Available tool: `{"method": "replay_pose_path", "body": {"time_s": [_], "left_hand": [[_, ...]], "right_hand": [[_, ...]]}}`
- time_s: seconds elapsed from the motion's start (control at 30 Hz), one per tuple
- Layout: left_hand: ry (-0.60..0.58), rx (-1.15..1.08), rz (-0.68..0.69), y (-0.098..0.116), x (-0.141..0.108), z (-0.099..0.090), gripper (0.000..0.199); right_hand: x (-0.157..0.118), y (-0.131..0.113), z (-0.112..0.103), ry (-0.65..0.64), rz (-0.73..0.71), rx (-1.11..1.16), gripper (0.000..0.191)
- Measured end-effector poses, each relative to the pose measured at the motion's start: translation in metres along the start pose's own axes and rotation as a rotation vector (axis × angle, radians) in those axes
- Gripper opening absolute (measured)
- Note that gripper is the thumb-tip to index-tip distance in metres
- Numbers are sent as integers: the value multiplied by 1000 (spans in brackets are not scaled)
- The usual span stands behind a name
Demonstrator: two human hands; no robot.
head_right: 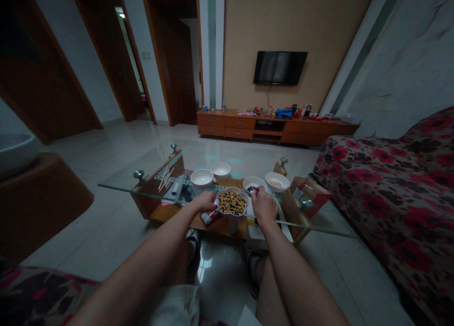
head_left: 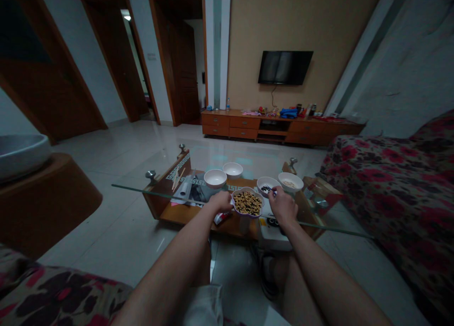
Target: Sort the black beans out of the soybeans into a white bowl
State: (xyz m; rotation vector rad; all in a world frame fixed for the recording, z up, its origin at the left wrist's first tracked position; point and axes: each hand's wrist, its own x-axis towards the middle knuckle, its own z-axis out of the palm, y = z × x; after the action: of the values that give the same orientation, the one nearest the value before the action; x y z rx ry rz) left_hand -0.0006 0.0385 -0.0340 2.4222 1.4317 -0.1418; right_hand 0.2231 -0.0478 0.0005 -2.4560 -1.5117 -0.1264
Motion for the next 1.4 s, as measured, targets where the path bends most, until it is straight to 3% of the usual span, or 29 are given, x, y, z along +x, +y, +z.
{"method": "replay_pose_path", "body": {"time_s": [0.5, 1.13, 1.4], "left_hand": [[3, -20, 13, 3, -5, -5, 29], [-3, -10, -13, 1, -4, -4, 30], [2, -19, 1, 3, -6, -5, 28]], "right_hand": [[-4, -4, 8, -103, -304, 66, 29], [-7, -4, 6, -106, -298, -16, 31], [-5, -3, 3, -28, -221, -24, 33]]}}
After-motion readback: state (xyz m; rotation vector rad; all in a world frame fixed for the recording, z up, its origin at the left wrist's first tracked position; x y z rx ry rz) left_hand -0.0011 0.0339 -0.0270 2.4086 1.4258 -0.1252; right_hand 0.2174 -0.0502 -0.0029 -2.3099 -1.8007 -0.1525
